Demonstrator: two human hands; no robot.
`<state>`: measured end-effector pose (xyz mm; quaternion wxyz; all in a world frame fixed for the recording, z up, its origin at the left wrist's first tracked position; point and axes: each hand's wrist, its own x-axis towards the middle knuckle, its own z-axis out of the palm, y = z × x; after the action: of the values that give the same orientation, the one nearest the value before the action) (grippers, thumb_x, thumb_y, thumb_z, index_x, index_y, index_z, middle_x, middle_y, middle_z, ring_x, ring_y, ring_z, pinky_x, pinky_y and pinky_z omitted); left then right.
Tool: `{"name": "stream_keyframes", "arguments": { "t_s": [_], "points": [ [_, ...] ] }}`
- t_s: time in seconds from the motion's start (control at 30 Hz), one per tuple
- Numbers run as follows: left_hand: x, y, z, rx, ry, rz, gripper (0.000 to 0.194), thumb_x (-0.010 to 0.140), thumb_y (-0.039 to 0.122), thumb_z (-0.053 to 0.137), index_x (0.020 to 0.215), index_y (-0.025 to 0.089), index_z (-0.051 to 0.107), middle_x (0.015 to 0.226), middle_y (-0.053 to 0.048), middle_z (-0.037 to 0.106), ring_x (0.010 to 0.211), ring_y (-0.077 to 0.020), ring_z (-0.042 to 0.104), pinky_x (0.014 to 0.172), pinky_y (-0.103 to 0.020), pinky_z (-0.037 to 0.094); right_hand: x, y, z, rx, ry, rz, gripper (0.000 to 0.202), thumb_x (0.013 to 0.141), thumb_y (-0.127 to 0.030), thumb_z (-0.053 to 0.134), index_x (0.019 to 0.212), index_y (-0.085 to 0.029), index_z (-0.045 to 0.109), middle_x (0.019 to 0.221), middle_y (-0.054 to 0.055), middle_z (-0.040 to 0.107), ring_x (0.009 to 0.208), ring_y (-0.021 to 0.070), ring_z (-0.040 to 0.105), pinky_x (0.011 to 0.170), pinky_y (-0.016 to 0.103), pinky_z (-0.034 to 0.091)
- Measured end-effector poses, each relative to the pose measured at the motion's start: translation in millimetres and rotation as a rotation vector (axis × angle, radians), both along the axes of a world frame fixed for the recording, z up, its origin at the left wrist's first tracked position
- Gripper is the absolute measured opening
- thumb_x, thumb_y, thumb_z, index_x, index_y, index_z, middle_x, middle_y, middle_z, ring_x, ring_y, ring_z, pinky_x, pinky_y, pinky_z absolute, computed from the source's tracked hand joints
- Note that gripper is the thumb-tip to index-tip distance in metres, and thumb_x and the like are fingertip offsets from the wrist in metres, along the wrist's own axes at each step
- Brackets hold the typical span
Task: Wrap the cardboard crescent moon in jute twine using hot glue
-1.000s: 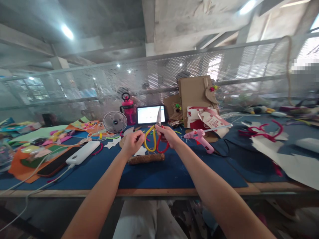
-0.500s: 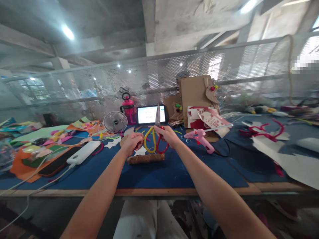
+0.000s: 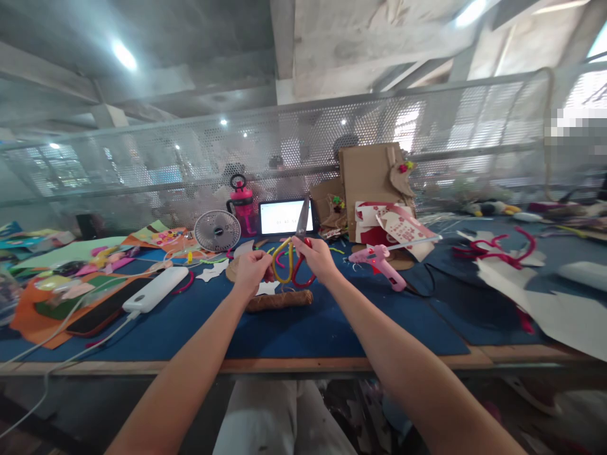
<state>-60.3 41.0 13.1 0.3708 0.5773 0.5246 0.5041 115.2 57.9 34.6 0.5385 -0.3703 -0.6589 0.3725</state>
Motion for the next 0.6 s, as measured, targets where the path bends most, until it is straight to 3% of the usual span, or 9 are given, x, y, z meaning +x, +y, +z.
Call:
{"name": "stream_keyframes", "arguments": {
  "t_s": [0.2, 0.33, 0.4, 0.5, 0.6],
  "points": [
    [4.7, -10.2, -1.7, 0.159, 0.027, -0.028, 0.029, 0.090, 0.033, 0.056, 0.113, 0.014, 0.056, 0.109, -0.008, 0.060, 0.089, -0.0181, 0.061, 0.074, -0.036, 0.054, 5.4, 5.5, 2.7, -0.027, 0.048, -0.065, 0.030, 0.091, -0.040, 0.051, 0.105, -0.014, 0.059, 0.097, 0.004, 0.062, 0.080, 0.0145, 0.061, 0.070, 0.032, 0.053],
    [8.7, -22.2, 11.1, 0.345, 0.023, -0.103, 0.026, 0.091, 0.033, 0.055, 0.106, 0.013, 0.058, 0.101, -0.006, 0.061, 0.084, -0.0162, 0.061, 0.072, -0.034, 0.054, 6.8, 8.6, 1.5, -0.044, 0.051, -0.051, 0.031, 0.090, -0.038, 0.053, 0.110, -0.014, 0.057, 0.104, 0.006, 0.061, 0.086, 0.0161, 0.061, 0.073, 0.034, 0.053],
    [12.1, -31.2, 21.9, 0.445, 0.012, -0.153, 0.019, 0.089, 0.031, 0.058, 0.094, 0.013, 0.060, 0.095, -0.004, 0.061, 0.082, -0.0154, 0.060, 0.072, -0.033, 0.052, 5.6, 9.2, -0.2, -0.052, 0.042, -0.035, 0.032, 0.090, -0.037, 0.054, 0.112, -0.015, 0.057, 0.107, 0.006, 0.060, 0.090, 0.0176, 0.061, 0.076, 0.036, 0.053],
    [23.9, -58.5, 34.4, 0.519, 0.006, -0.287, 0.023, 0.083, 0.016, 0.055, 0.061, 0.017, 0.050, 0.075, -0.001, 0.059, 0.070, -0.0123, 0.056, 0.065, -0.027, 0.048, 4.1, 9.4, -1.6, -0.061, 0.027, -0.012, 0.032, 0.089, -0.037, 0.054, 0.113, -0.015, 0.057, 0.109, 0.006, 0.060, 0.092, 0.0189, 0.060, 0.078, 0.038, 0.053],
    [45.3, -101.8, 22.4, 0.478, 0.082, -0.556, 0.024, 0.074, 0.006, 0.052, 0.055, 0.019, 0.046, 0.061, 0.002, 0.057, 0.058, -0.0109, 0.054, 0.055, -0.024, 0.044, 4.4, 8.8, -1.3, -0.073, 0.018, 0.004, 0.033, 0.089, -0.037, 0.054, 0.112, -0.015, 0.057, 0.109, 0.006, 0.060, 0.092, 0.0190, 0.060, 0.078, 0.037, 0.053]
  ]
}}
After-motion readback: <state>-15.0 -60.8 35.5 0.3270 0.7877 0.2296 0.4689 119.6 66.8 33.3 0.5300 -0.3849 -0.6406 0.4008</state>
